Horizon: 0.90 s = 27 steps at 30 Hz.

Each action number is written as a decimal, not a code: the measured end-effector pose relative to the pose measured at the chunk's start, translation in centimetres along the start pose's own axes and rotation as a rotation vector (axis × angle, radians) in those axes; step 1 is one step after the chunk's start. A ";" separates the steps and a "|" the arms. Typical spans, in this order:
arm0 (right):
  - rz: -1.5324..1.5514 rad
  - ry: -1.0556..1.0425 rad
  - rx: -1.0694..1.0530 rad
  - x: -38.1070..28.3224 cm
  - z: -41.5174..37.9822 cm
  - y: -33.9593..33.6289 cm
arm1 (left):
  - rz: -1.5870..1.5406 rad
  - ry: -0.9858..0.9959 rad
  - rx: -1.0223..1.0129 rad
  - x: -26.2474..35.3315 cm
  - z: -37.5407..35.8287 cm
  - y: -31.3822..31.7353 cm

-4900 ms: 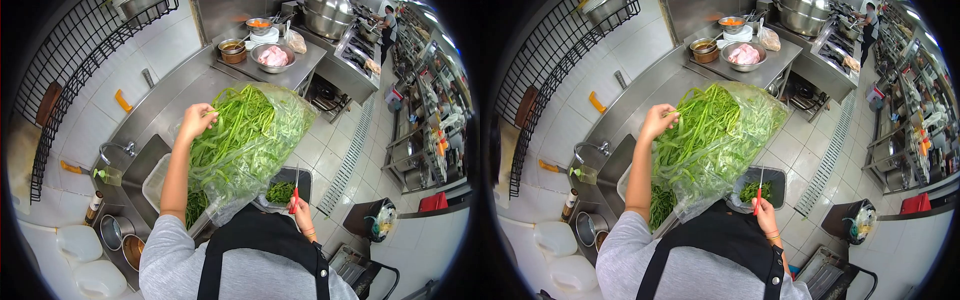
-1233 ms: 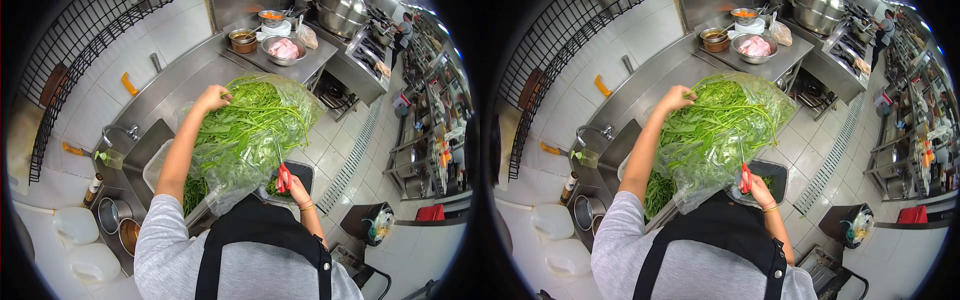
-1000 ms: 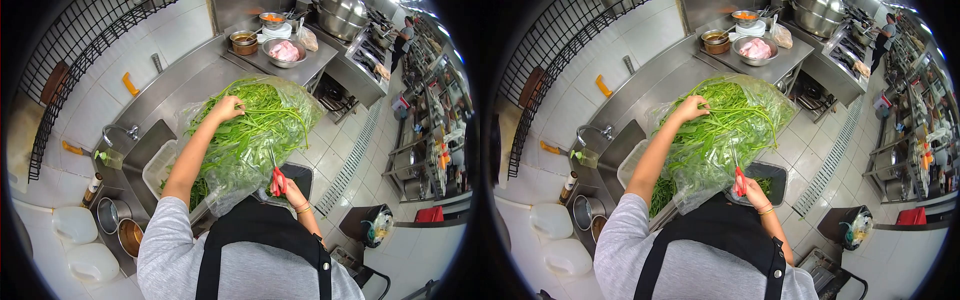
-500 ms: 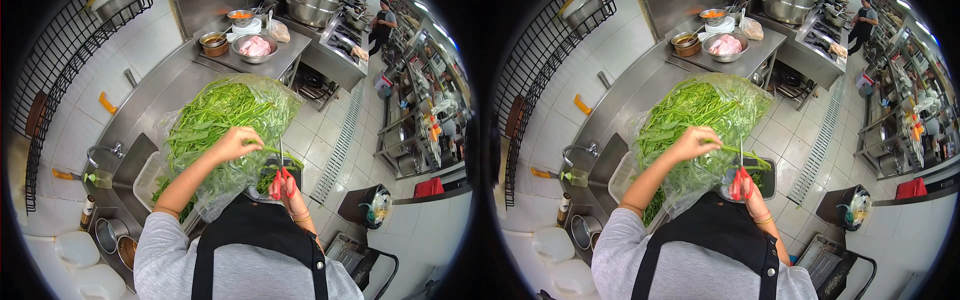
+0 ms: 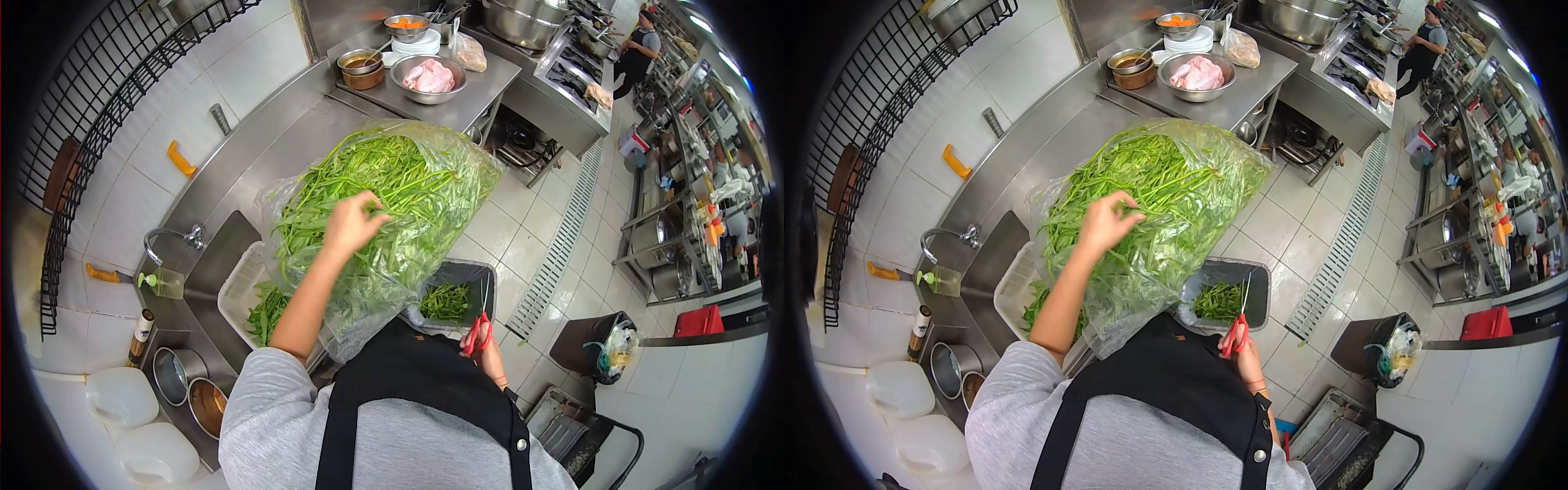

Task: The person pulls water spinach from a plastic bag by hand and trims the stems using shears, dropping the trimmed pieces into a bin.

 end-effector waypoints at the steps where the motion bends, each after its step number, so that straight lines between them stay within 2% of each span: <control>1: 0.000 0.000 -0.001 -0.3 0.3 0.2 | 0.051 -0.026 0.059 -1.1 0.7 -0.4; 3: -0.012 -0.121 -0.064 -1.2 0.9 0.8 | 0.094 -0.013 0.069 -3.3 2.0 -0.5; 5: -0.042 -0.151 -0.088 -1.7 1.6 1.3 | 0.139 -0.005 0.080 -4.4 2.4 -0.2; 7: -0.073 -0.184 -0.117 -2.3 2.3 2.1 | 0.196 0.128 0.036 -4.5 2.5 0.2; 9: -0.194 -0.295 -0.171 -3.0 2.8 3.0 | 0.211 0.136 0.010 -5.0 2.4 0.3; 11: -0.193 -0.314 -0.196 -3.6 2.8 4.0 | 0.227 0.097 0.020 -5.7 2.4 -0.2; 12: -0.219 -0.332 -0.215 -3.7 2.8 4.2 | 0.200 0.163 0.067 -5.4 1.3 -2.3; 14: -0.243 -0.351 -0.228 -3.9 2.8 4.3 | 0.197 -0.030 -0.025 -7.6 -0.7 -6.2; 16: -0.243 -0.369 -0.225 -4.0 2.6 4.1 | 0.297 -0.281 -0.279 -9.9 -4.2 -10.1; 18: -0.250 -0.325 -0.194 -3.8 2.5 3.5 | 0.267 -0.307 -0.442 -14.8 -8.0 -11.4; 19: -0.249 -0.279 -0.162 -3.6 2.5 3.3 | 0.271 -0.306 -0.434 -14.3 -9.3 -10.9; 21: -0.221 -0.248 -0.167 -3.1 3.0 3.1 | 0.802 -0.413 -0.176 -12.9 -11.0 -11.0; 23: -0.238 -0.185 -0.151 -2.8 3.0 3.1 | 0.460 -0.132 0.015 -14.2 -9.3 -8.3; 26: -0.275 -0.234 -0.203 -3.1 3.6 4.3 | -0.018 0.039 0.113 -7.3 -4.7 -4.3; 27: -0.282 -0.251 -0.228 -3.2 3.9 4.8 | -0.062 0.141 0.190 -6.0 -3.4 -2.4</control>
Point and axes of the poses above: each hand's wrist, its own z-axis towards the middle knuckle, its own y-axis out of the palm, x = y × z, the point moved 3 cm from there along z, towards the middle knuckle, and after that the axes turned 7 degrees about x, right-handed, at the moved point
